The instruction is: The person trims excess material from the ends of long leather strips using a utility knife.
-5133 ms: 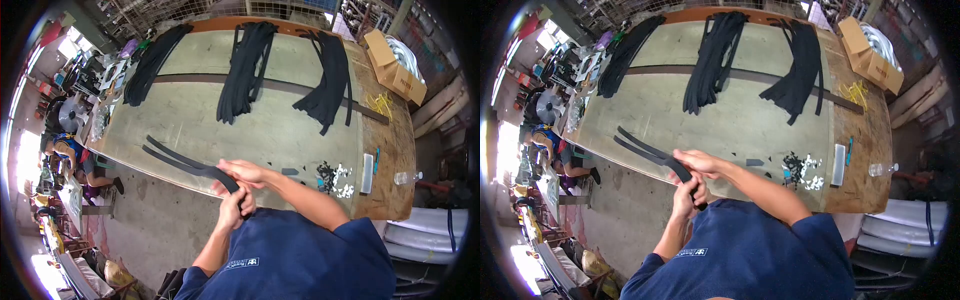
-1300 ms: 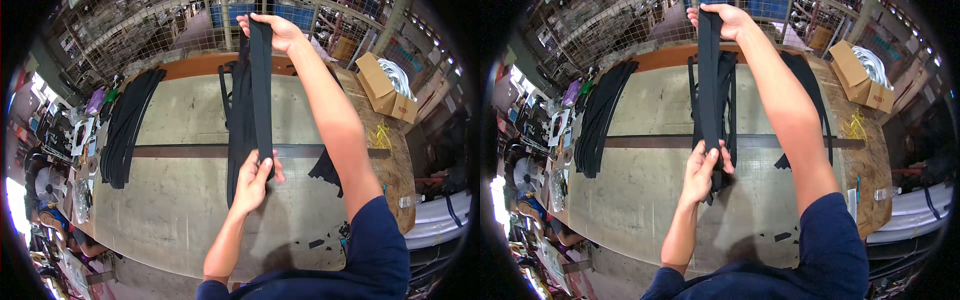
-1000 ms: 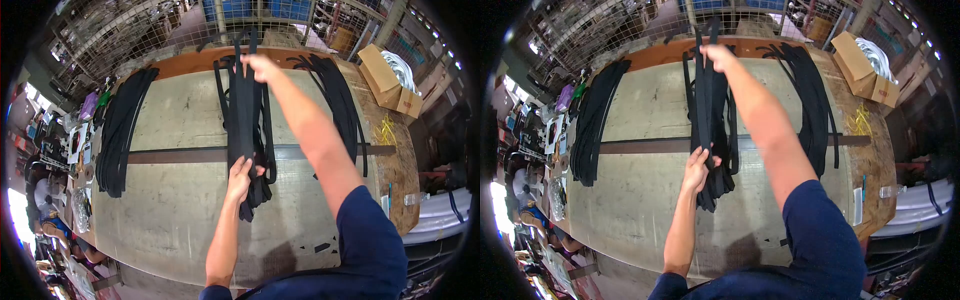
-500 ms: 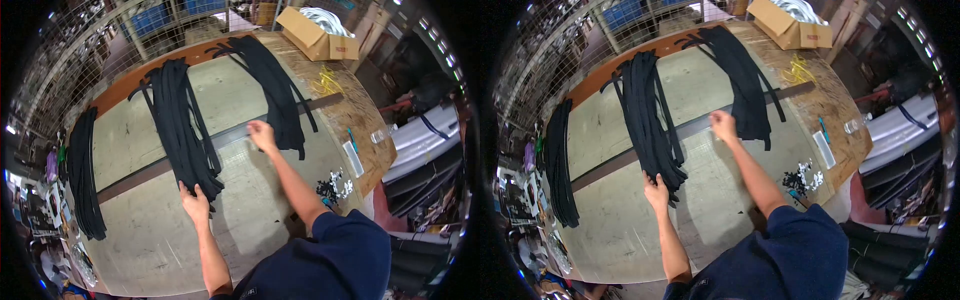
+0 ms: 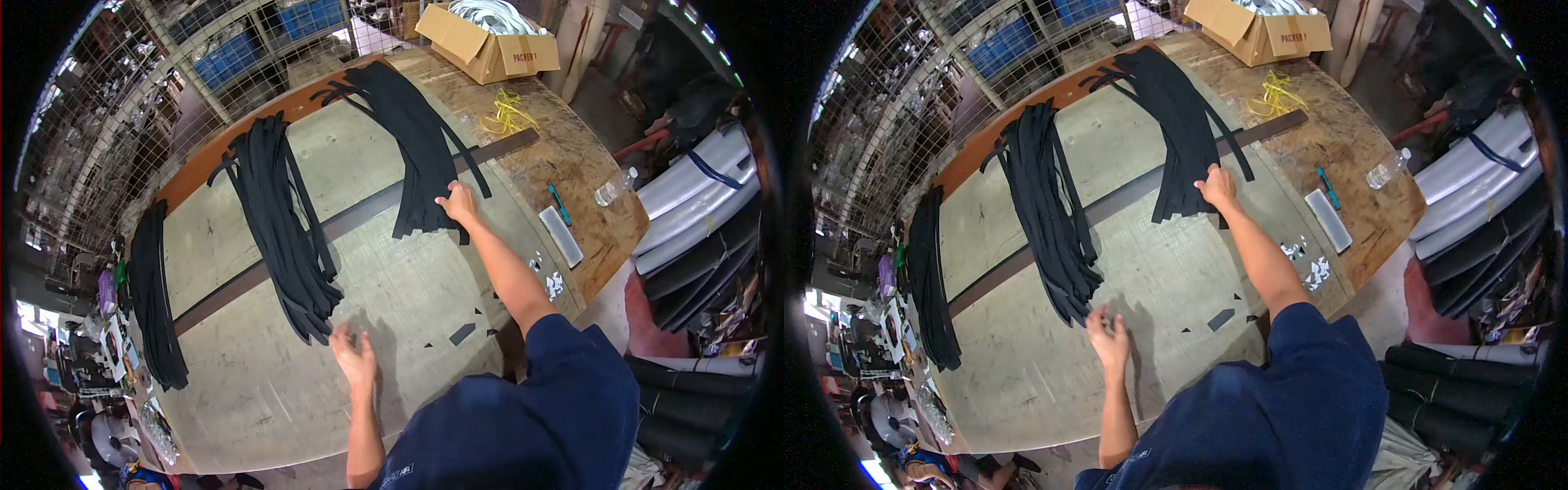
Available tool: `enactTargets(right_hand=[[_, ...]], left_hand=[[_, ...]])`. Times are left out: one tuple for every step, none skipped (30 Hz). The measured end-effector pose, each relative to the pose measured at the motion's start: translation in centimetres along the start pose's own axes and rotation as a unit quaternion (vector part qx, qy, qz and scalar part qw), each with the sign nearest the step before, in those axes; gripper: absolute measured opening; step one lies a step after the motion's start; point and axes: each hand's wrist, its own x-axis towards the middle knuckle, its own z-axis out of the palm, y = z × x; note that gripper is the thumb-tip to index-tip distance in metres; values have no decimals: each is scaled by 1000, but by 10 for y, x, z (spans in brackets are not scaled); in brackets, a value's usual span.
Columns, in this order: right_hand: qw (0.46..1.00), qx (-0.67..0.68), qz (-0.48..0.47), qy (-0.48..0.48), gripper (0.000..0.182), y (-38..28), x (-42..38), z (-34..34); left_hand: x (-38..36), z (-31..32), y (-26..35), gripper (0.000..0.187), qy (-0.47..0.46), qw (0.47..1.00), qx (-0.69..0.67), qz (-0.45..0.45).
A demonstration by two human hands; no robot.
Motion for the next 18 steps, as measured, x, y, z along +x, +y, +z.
enactTargets(right_hand=[[1000,15,11,-16,53,6,5,4],[999,29,21,-32,52,11,9,7],[997,44,30,-47,50,14,14,9],[996,36,39,-67,48,14,17,8],[999,14,19,-37,48,14,16,10],[1000,-9,0,-6,48,11,11,6],[999,-30,-20,26,48,6,6,-1],[999,-40,-30,-7,54,1,4,-9],[998,-49,-27,-19,56,-8,-2,-15],[998,-59,-22,-31,57,-17,-9,-18],[997,-69,-17,-43,59,-21,-14,-20],[994,-93,-32,-38,61,-20,-13,-16],[994,-93,-33,-41,60,-18,-10,-14],[994,-92,-36,-45,59,-18,-6,-12],[994,-92,-39,-51,58,-20,-4,-12],[992,-87,-28,-82,57,-22,0,-13],[990,-83,-16,-113,56,-23,4,-16],[986,-81,-4,-144,55,-23,7,-18]], left_hand=[[-20,0,8,41,-46,997,-21,-56],[-42,10,-7,39,-56,995,-58,-52],[-62,19,-22,37,-65,992,-96,-47],[-80,15,-9,36,-81,992,-77,-63],[-97,16,-12,36,-99,988,-96,-64],[-114,17,-13,35,-106,987,-102,-68],[-127,19,-13,35,-113,985,-108,-70],[-136,21,-12,34,-113,984,-113,-73],[-145,23,-10,34,-113,984,-117,-77],[-150,24,-8,33,-115,982,-122,-81],[-152,25,-7,33,-110,984,-120,-75],[-151,26,-5,33,-105,985,-117,-68],[-149,28,-3,33,-99,986,-116,-61],[-146,29,0,33,-92,987,-119,-60],[-141,27,5,33,-85,987,-122,-59],[-135,24,9,33,-77,987,-125,-59],[-130,22,12,33,-68,989,-120,-58],[-125,18,15,33,-60,990,-115,-57]])
